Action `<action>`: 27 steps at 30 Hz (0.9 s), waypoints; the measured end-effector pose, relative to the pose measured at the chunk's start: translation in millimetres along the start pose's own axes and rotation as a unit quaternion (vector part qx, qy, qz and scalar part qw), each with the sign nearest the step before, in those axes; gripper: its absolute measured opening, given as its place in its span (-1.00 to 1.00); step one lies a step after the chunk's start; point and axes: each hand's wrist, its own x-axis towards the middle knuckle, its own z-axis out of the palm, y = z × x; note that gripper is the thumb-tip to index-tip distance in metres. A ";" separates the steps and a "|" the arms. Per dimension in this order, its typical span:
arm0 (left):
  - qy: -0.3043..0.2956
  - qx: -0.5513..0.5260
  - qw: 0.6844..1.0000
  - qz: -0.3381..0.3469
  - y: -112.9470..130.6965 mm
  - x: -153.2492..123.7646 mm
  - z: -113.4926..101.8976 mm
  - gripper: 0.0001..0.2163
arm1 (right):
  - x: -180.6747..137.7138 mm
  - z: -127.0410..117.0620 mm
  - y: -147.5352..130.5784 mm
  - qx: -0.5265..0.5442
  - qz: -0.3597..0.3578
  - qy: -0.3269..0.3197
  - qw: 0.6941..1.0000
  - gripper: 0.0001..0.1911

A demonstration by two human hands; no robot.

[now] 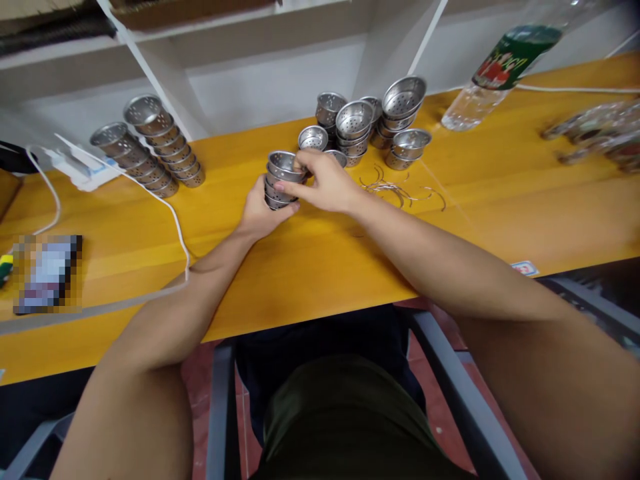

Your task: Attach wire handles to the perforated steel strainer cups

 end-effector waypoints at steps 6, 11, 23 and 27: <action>-0.027 -0.009 1.000 -0.005 15.5 2.3 -1.8 -0.23 | -14.3 5.3 14.6 0.049 -0.008 0.017 0.999 -0.07; -0.054 -0.086 0.994 -0.028 24.2 -1.7 -2.3 -0.26 | -14.0 3.3 13.1 0.111 0.003 0.016 0.994 0.07; 0.129 0.144 0.981 0.016 -13.3 12.6 -19.6 0.01 | -15.3 0.6 59.5 0.101 -0.050 0.146 0.983 -0.15; 0.162 0.152 0.975 -0.015 -35.6 24.8 -39.5 -0.02 | -19.7 3.4 61.5 0.059 -0.024 0.112 0.992 -0.18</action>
